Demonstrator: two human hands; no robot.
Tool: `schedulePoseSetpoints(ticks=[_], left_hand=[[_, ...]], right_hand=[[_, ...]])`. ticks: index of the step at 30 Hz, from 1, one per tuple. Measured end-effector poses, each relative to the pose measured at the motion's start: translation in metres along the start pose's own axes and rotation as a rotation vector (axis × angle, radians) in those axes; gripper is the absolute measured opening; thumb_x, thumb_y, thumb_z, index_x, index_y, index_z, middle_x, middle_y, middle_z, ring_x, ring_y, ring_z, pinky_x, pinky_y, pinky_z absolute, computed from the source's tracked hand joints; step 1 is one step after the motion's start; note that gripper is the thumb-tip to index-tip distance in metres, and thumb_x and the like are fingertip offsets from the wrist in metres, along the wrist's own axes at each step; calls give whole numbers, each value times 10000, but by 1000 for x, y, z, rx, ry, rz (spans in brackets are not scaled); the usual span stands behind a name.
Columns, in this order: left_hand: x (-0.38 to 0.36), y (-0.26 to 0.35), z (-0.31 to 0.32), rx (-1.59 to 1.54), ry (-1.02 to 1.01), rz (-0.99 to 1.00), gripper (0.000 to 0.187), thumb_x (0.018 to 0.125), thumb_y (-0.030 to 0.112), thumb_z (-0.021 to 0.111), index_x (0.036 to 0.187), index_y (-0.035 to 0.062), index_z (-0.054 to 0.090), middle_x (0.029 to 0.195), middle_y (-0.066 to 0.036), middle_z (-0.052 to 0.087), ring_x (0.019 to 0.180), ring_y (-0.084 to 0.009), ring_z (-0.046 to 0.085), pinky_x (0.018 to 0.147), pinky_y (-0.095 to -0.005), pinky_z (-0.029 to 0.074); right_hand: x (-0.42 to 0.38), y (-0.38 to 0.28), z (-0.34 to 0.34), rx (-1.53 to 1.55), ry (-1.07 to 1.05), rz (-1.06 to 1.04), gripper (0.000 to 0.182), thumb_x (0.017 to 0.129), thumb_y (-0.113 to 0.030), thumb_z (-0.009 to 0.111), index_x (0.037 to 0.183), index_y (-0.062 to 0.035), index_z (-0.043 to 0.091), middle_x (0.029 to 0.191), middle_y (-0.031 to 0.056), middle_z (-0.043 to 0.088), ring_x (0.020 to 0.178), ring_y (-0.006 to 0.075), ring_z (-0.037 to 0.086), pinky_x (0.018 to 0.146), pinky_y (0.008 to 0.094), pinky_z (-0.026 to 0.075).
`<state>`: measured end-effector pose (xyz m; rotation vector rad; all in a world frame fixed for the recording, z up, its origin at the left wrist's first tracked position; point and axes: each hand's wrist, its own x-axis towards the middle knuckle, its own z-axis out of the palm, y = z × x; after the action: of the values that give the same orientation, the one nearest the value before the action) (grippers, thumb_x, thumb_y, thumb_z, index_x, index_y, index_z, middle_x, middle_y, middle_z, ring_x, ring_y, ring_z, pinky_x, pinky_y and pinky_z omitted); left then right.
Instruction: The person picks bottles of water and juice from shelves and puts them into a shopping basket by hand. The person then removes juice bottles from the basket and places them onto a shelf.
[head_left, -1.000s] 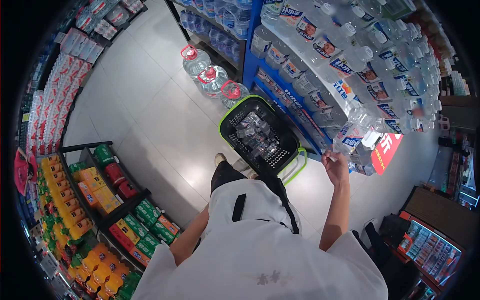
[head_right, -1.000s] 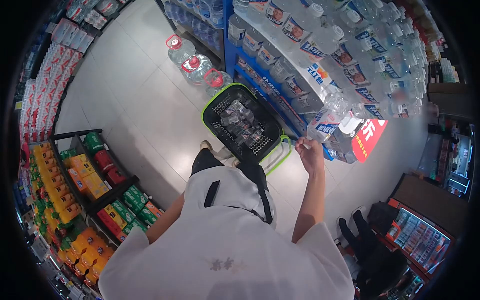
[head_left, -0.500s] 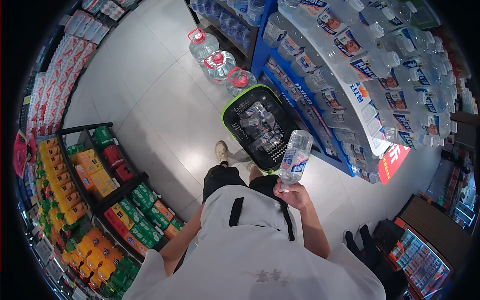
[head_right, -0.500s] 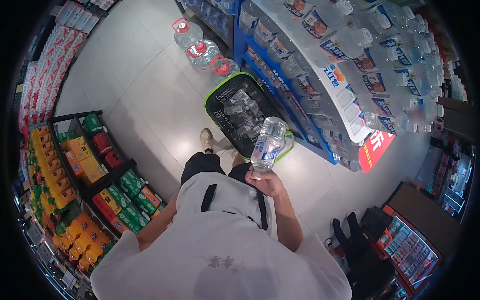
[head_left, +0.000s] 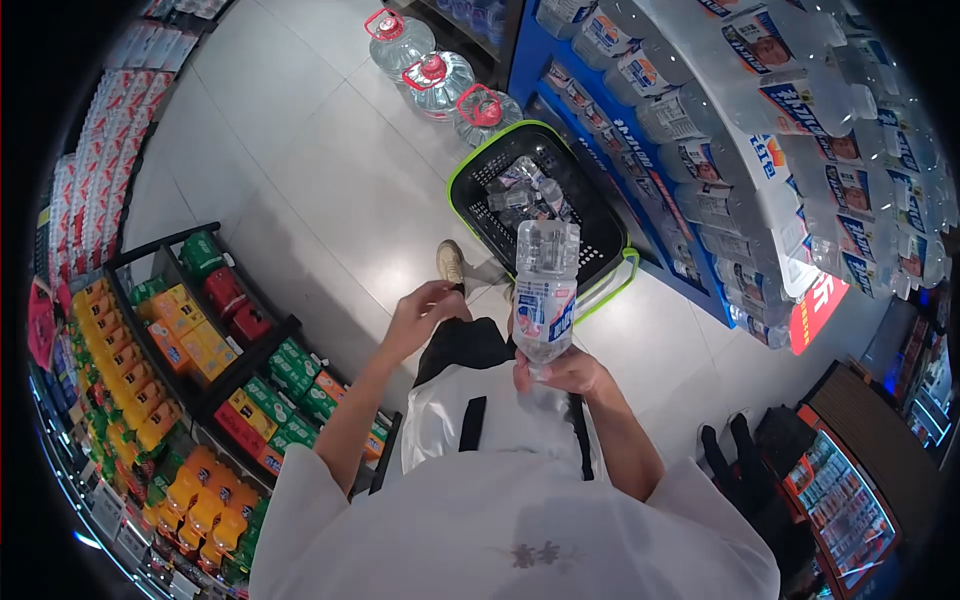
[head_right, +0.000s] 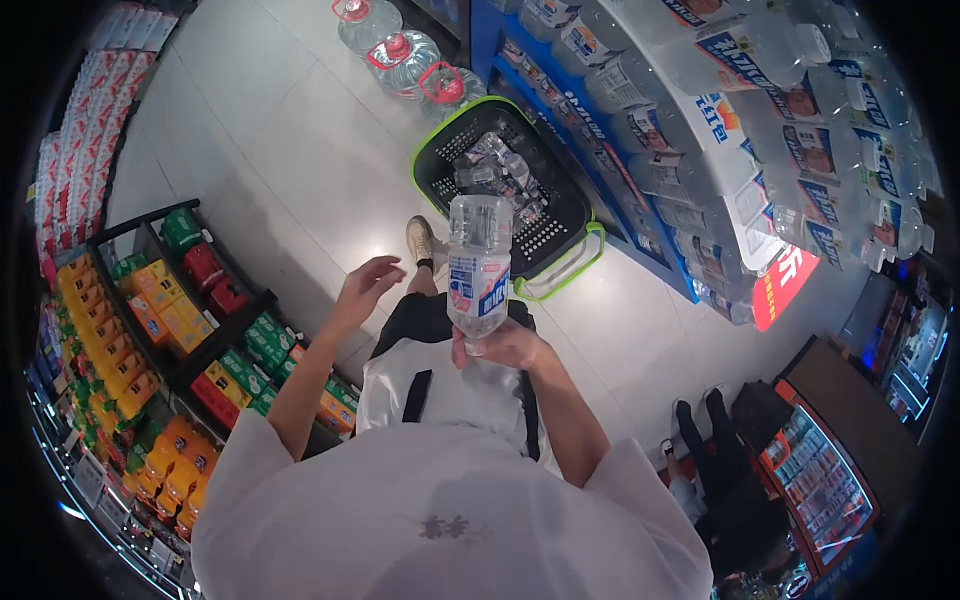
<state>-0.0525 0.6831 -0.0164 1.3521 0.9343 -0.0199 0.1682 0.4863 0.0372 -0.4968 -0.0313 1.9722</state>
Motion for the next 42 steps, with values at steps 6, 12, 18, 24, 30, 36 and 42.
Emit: schedulePoseSetpoints(ticks=[6,12,18,24,30,36,42], left_hand=[[46,74,90,-1219,-430,-113,598,913,354,554,1369,18,362,1177,-205,606,919,-312,673,787,-389,564],[61,44,85,-1119,-197,-424,496,917,410,518,1196,-1,502,1001,-155,640,767,-254,663,670,-375,568],[102,-83,102,-786,120,-566,504,905,383,629,1175,-13,475,863,-104,601,701,-177,634,596,-321,526],[84,-168,129,-321,-76,-654,431,974,386,500,1233,41,492,1061,-94,615,854,-170,640,777,-327,500],[39,-170,127,-420,98,-500,286,967,257,536,1097,7,586,883,-71,660,756,-129,629,696,-250,475],[28,-164,118,-317,115,-552,253,962,224,537,1076,4,590,882,-61,650,771,-109,613,708,-240,478],[24,-172,120,-351,133,-540,263,970,203,530,1113,-14,572,911,-82,648,818,-140,628,768,-268,509]], right_hand=[[30,29,12,481,-291,26,493,738,-245,675,1159,-33,531,800,125,608,702,256,556,711,366,395],[38,34,-16,355,12,169,471,878,-371,577,1155,7,530,939,148,635,833,258,600,792,340,453],[36,63,-100,222,577,199,408,955,-417,496,913,-23,592,879,102,650,800,185,617,753,293,491],[58,96,-240,-423,1145,338,386,863,-409,610,767,-36,612,685,73,616,587,134,582,560,262,471],[75,41,-297,-528,1260,159,458,827,-417,627,578,-41,550,564,88,592,480,132,552,465,266,426],[94,54,-352,-1048,1201,343,625,822,-542,579,818,77,672,760,231,678,752,324,693,734,372,539],[111,77,-426,-1206,1300,659,739,804,-601,555,1102,69,636,1170,286,606,1116,399,592,958,434,473]])
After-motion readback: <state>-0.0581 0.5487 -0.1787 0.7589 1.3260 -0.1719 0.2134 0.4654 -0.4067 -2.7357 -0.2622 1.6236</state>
